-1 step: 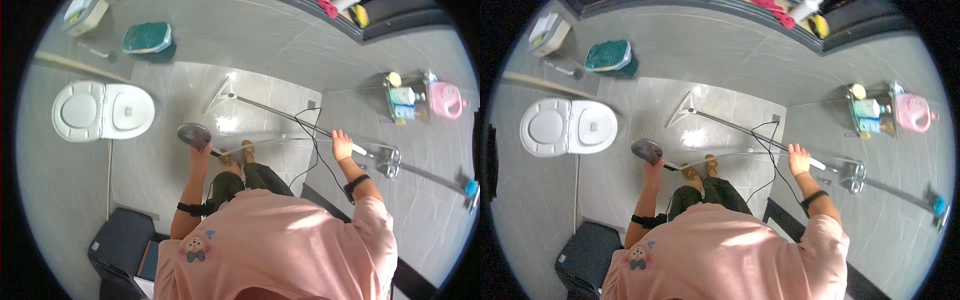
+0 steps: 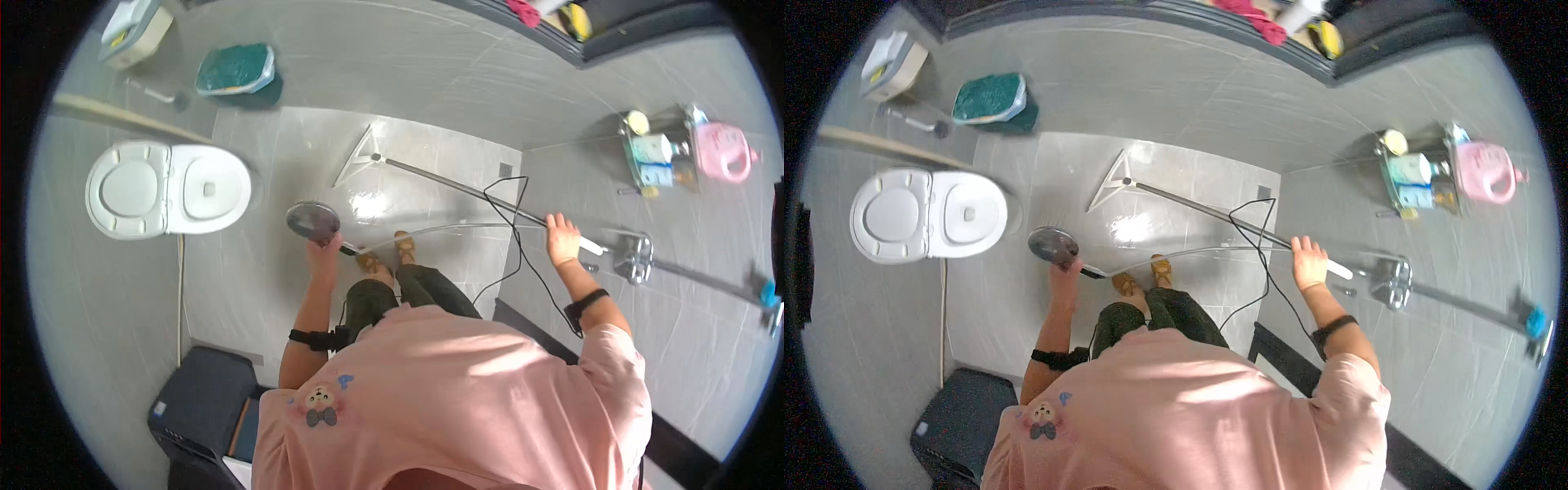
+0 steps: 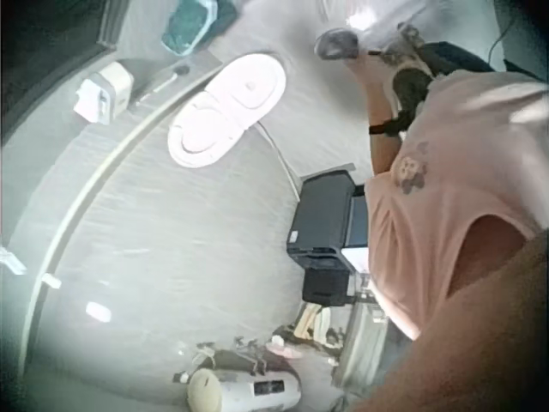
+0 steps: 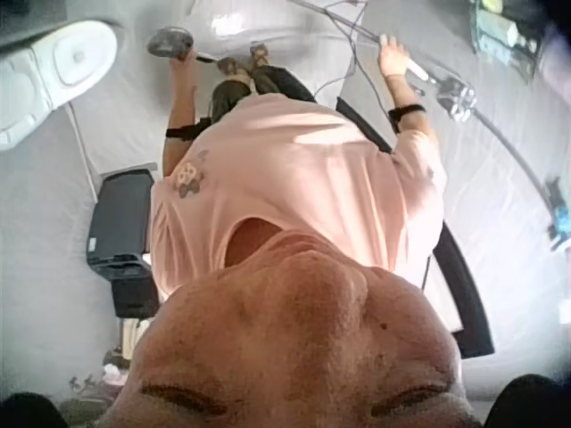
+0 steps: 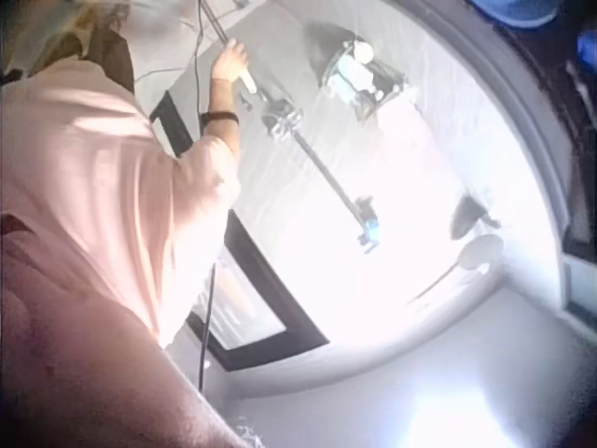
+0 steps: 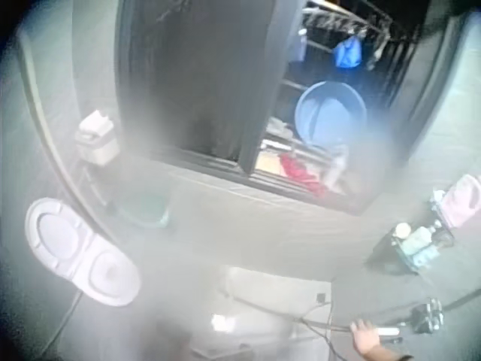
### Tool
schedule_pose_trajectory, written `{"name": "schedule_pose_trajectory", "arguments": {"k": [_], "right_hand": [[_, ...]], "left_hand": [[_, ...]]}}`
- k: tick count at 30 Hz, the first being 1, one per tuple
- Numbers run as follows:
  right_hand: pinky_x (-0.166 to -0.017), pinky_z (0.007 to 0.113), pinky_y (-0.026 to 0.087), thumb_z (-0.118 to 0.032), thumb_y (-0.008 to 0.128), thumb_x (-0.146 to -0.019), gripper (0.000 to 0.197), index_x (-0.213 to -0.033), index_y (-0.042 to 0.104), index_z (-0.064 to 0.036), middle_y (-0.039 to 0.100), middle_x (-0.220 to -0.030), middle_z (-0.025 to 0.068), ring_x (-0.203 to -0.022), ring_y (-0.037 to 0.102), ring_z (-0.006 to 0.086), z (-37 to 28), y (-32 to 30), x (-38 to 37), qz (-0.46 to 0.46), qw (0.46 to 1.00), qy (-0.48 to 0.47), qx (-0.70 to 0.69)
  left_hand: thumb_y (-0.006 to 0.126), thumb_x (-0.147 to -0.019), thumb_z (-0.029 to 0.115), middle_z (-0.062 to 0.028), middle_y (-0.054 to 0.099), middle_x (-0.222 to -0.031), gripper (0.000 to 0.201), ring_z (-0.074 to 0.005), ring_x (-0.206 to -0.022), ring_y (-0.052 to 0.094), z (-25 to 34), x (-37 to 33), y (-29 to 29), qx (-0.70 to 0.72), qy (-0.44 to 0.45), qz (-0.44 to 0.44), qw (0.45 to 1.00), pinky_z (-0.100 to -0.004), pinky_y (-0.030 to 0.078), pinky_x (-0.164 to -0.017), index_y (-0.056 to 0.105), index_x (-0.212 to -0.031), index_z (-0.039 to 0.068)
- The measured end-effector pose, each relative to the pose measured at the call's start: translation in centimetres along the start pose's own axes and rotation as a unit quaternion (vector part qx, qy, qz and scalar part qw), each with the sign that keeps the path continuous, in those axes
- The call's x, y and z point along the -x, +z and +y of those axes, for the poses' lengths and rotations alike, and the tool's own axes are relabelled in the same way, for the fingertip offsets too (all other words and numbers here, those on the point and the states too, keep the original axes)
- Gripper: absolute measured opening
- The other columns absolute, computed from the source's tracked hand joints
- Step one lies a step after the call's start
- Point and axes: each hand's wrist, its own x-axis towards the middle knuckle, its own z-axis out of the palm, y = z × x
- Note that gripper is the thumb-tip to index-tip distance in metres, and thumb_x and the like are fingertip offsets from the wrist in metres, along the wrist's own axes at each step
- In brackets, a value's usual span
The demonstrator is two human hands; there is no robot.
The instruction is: The person rinses a floor squeegee with a shower head, wipes a window frame with a cloth, and scrubs a glass door with a brush while spraying it with water.
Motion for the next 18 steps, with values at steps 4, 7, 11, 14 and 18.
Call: {"name": "schedule_pose_trajectory", "arguments": {"k": [4,7,11,14,18], "right_hand": [[-0.063,0.037,0.041,-0.015,0.049,-0.079,0.012,-0.09,0.052,-0.0126,0.05,-0.083,0.0057,-0.077,0.053,0.0233,4.5,-5.9,9.0,0.045,0.997,0.057,-0.033],[-0.067,0.038,0.038,-0.014,0.05,-0.077,0.01,-0.085,0.054,-0.0124,0.048,-0.082,0.0057,-0.08,0.05,0.0246,7.0,-7.3,17.9,0.108,0.983,0.148,-0.013],[-0.066,0.039,0.038,-0.013,0.048,-0.077,0.008,-0.083,0.054,-0.0122,0.051,-0.078,0.0069,-0.075,0.051,0.0268,10.2,-0.4,28.0,0.012,0.95,0.305,0.06],[-0.063,0.045,0.041,-0.014,0.045,-0.081,0.006,-0.081,0.049,-0.0106,0.054,-0.074,0.0105,-0.072,0.055,0.0312,8.4,2.0,24.0,0.065,0.964,0.251,-0.061],[-0.054,0.043,0.044,-0.016,0.043,-0.084,0.011,-0.091,0.05,-0.012,0.056,-0.077,0.0094,-0.068,0.058,0.0296,4.6,6.7,15.1,-0.029,0.982,0.151,-0.108]], "left_hand": [[0.064,-0.075,0.012,-0.0024,0.055,-0.088,0.025,-0.015,-0.081,0.05,-3.6,-4.2,0.0,0.047,0.1,0.039,0.993,-0.0285,0.04,-0.076,0.056,-0.096,0.002],[0.065,-0.076,0.009,-0.0026,0.054,-0.087,0.022,-0.0156,-0.08,0.051,-6.4,-8.5,0.5,0.154,0.061,0.122,0.979,-0.0294,0.04,-0.077,0.055,-0.095,0.002],[0.064,-0.077,0.003,-0.0034,0.056,-0.089,0.02,-0.0159,-0.081,0.051,-6.7,-12.4,2.2,0.167,0.019,0.147,0.975,-0.0302,0.041,-0.079,0.055,-0.095,0.003],[0.064,-0.077,0.003,-0.0013,0.053,-0.087,0.019,-0.0145,-0.081,0.049,-6.2,-13.2,2.4,0.15,0.083,0.135,0.976,-0.0302,0.039,-0.077,0.053,-0.093,0.005],[0.064,-0.078,0.007,0.0019,0.048,-0.077,0.015,-0.0121,-0.071,0.045,-2.8,-12.3,4.0,0.09,0.062,0.068,0.992,-0.0287,0.039,-0.067,0.051,-0.086,0.009]]}}
